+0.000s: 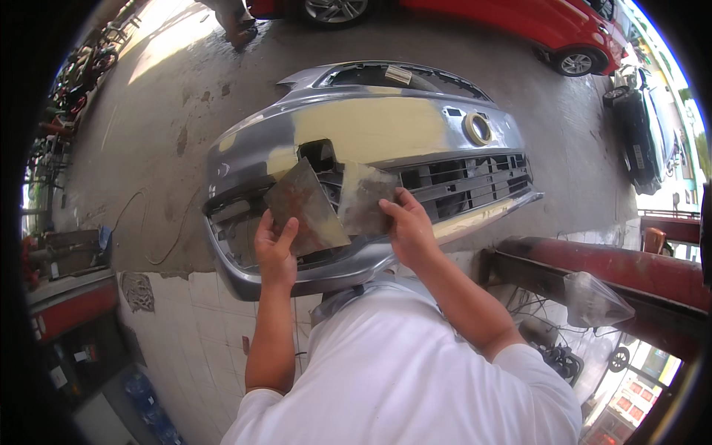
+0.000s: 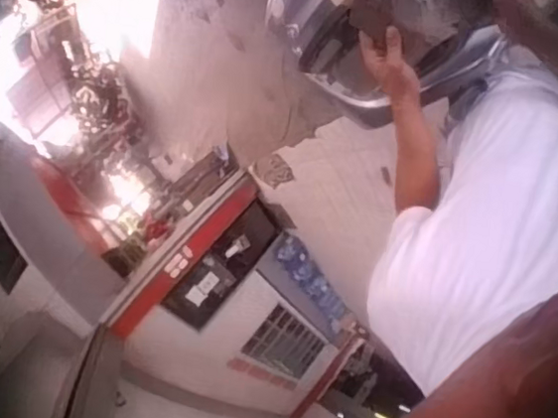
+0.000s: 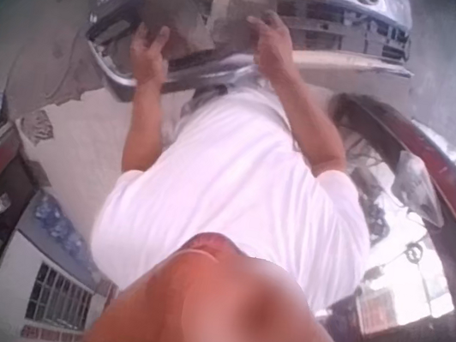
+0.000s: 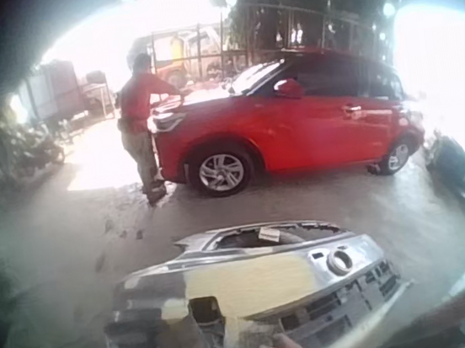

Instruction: The person scoops body filler from a can onto a metal spreader, mixes it with a hardener, and applies the compound to a detached car bumper using the spreader. The person smooths the filler across the bumper surface to fill imperfections.

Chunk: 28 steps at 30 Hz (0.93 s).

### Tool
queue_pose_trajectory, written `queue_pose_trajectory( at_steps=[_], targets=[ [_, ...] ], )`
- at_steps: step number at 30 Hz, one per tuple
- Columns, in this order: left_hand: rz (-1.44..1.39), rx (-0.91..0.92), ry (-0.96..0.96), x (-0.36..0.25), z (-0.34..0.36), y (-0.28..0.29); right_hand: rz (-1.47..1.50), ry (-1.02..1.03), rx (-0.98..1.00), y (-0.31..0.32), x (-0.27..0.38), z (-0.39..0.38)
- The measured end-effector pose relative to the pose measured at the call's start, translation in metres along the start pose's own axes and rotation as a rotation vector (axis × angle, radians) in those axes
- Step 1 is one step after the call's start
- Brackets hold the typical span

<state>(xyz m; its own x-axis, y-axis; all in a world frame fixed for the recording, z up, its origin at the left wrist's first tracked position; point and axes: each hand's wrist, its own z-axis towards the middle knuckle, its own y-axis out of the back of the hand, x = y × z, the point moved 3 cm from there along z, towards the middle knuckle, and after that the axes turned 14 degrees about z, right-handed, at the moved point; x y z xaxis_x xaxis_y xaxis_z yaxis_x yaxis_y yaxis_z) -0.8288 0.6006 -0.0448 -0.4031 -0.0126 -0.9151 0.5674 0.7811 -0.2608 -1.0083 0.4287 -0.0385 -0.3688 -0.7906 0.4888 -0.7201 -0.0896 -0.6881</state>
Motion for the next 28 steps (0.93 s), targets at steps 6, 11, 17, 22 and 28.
queue_pose_trajectory(
  at_steps=[6,11,17,22,28],
  targets=[
    [0.269,-0.013,0.025,0.015,0.021,0.012,0.028,-0.226,-0.217,0.001,-0.035,0.004],
    [1.089,0.010,-0.175,0.029,0.020,-0.014,-0.065,-0.419,-0.247,0.040,-0.013,-0.009],
    [1.443,-0.042,-0.270,-0.002,0.013,-0.045,-1.123,0.361,-0.192,0.105,0.172,0.066],
    [1.447,-0.063,-0.564,-0.045,0.020,-0.125,-1.402,1.069,-0.318,0.175,0.247,0.172],
    [1.026,0.375,-0.717,-0.041,0.070,-0.292,-1.023,0.802,0.149,0.147,0.274,0.117]
  ],
)
